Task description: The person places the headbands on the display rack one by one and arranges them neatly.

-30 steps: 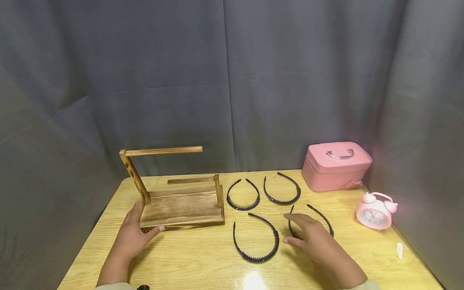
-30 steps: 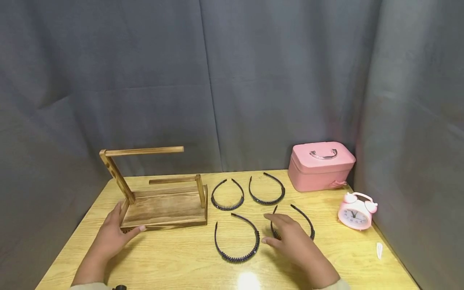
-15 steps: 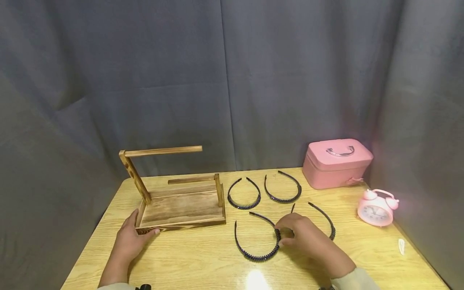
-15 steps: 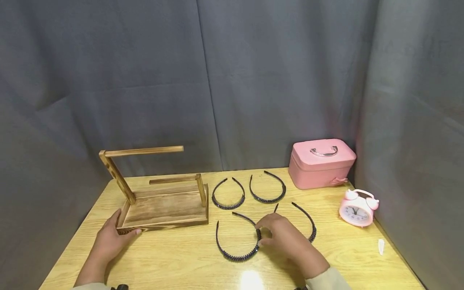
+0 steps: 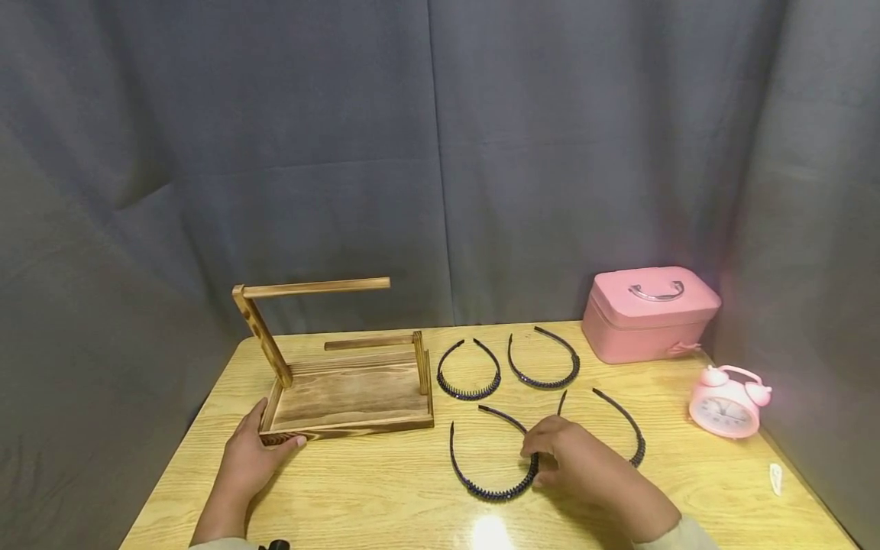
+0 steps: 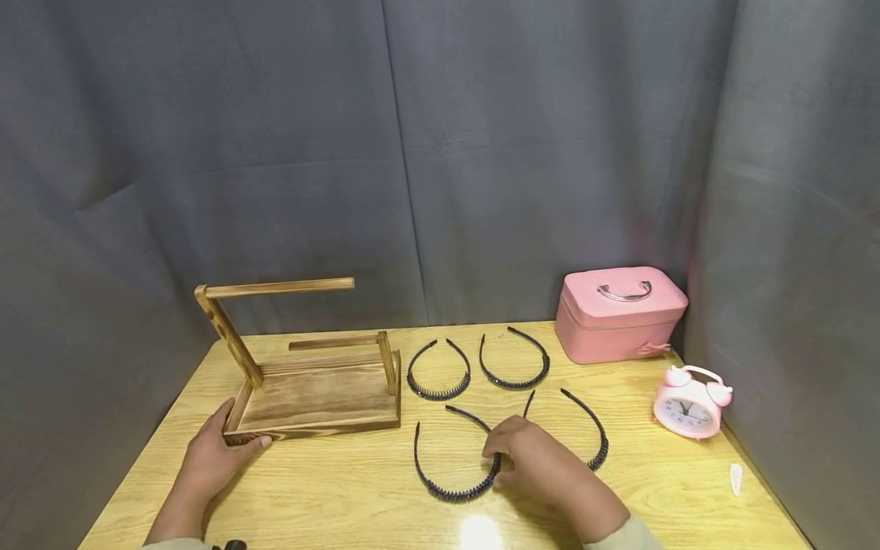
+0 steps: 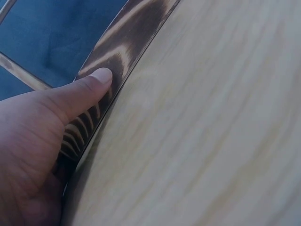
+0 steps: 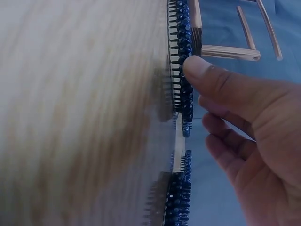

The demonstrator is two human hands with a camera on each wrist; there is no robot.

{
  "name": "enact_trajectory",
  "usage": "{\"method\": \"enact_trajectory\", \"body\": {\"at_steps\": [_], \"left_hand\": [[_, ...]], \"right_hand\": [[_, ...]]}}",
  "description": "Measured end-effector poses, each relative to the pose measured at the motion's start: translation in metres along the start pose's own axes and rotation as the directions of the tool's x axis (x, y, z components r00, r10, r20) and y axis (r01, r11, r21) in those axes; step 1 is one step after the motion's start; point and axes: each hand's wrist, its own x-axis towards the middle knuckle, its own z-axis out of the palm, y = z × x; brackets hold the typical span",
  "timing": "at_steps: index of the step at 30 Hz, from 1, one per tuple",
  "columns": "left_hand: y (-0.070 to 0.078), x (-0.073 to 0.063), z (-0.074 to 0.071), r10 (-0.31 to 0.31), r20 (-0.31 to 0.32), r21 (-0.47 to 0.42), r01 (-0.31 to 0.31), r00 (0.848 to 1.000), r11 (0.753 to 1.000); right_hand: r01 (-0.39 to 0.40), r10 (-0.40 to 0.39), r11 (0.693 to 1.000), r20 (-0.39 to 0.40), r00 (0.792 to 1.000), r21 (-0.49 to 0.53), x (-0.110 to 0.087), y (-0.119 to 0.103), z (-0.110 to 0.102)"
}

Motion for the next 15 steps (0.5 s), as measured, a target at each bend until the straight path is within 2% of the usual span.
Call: {"method": "enact_trajectory", "body": {"at_steps": [7,15], "left_hand": [[-0.0004,-0.0026,0.0006,-0.014,0.003,-0.005,0.014,1.000,1.000],[0.0002,-0.0007,-0.0005,-0.006,-0.005,-0.004,0.006,1.000,1.000]], "right_hand": [[0.123,-0.123,0.992,0.024,0.992,0.002,0.0020,-0.0035,0.0022],[0.115,-0.114,0.993,0.121,0.986,-0.001,0.0065,-0.0062,0.0012]]}}
